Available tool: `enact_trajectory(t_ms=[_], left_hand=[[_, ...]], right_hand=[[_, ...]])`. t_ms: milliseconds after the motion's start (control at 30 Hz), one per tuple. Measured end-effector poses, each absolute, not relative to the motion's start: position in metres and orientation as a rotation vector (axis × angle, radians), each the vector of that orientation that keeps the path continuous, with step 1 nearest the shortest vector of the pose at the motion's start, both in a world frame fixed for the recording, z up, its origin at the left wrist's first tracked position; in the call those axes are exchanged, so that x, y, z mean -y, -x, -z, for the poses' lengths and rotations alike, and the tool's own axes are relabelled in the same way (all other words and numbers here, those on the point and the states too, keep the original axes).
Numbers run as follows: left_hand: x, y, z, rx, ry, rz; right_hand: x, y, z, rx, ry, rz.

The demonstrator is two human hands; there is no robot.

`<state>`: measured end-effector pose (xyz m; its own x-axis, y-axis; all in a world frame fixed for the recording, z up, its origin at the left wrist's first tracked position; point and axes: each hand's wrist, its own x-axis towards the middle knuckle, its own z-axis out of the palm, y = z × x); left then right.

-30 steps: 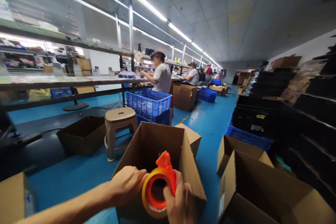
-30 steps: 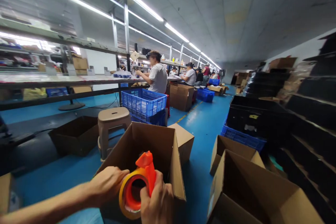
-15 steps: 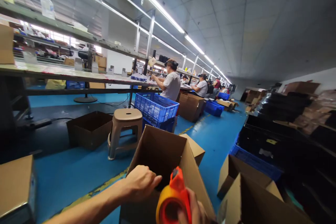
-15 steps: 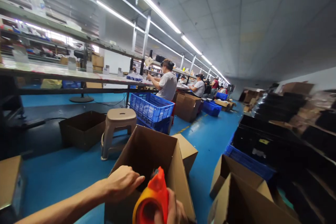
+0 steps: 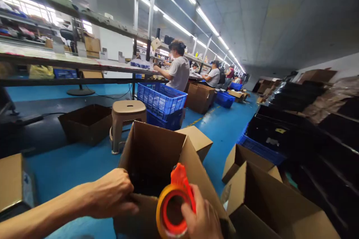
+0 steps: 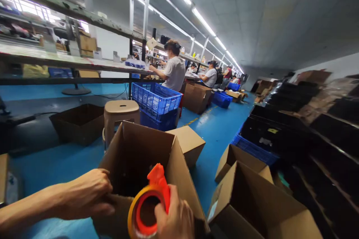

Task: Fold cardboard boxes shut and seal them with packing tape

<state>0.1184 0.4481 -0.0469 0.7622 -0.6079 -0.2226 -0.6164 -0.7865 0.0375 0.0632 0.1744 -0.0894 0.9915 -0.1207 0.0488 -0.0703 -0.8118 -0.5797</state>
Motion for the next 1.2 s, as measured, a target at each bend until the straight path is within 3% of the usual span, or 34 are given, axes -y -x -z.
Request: enact_trajectory(t_ms=[100,233,367,467,567,733,900,1067,1200], left_hand=[[-0.415,-0.119,0.056,-0.777,2.922,-0.211],[-0.395,-0.123,0.118,-0.636,3.037,0.079],[-0.397,-0.128,0.195,-0.495,3.093,0.285],[-0.401,-0.124,0.227,-0.469,3.171,0.389],[-0.407,-0.117,0.236,-0.550,3.233,0.327],[-0.415,-0.111,0.246,-0.559,3.285,0.284],[-0.416,-0.108,0.244,-0.570,3.319,0.333],[-0.404,-0.110,0.231,-0.782,3.172,0.495],[-0.395,-0.111,0.237,-0.787,3.170,0.529]], right_hand=[[-0.166,-0.098,0.069,-0.056,2.391,-0.060],[-0.170,-0.144,0.091,-0.049,2.287,-0.144],[-0.191,-0.173,0.128,0.034,2.202,-0.067],[-0.210,-0.199,0.126,0.129,2.164,0.161],[-0.230,-0.238,0.105,0.317,2.229,0.455],[-0.249,-0.276,0.097,0.426,2.272,0.430],[-0.244,-0.232,0.143,0.343,2.221,0.433],[-0.226,-0.177,0.210,0.064,1.994,0.197],[-0.208,-0.168,0.229,-0.088,1.850,0.153]])
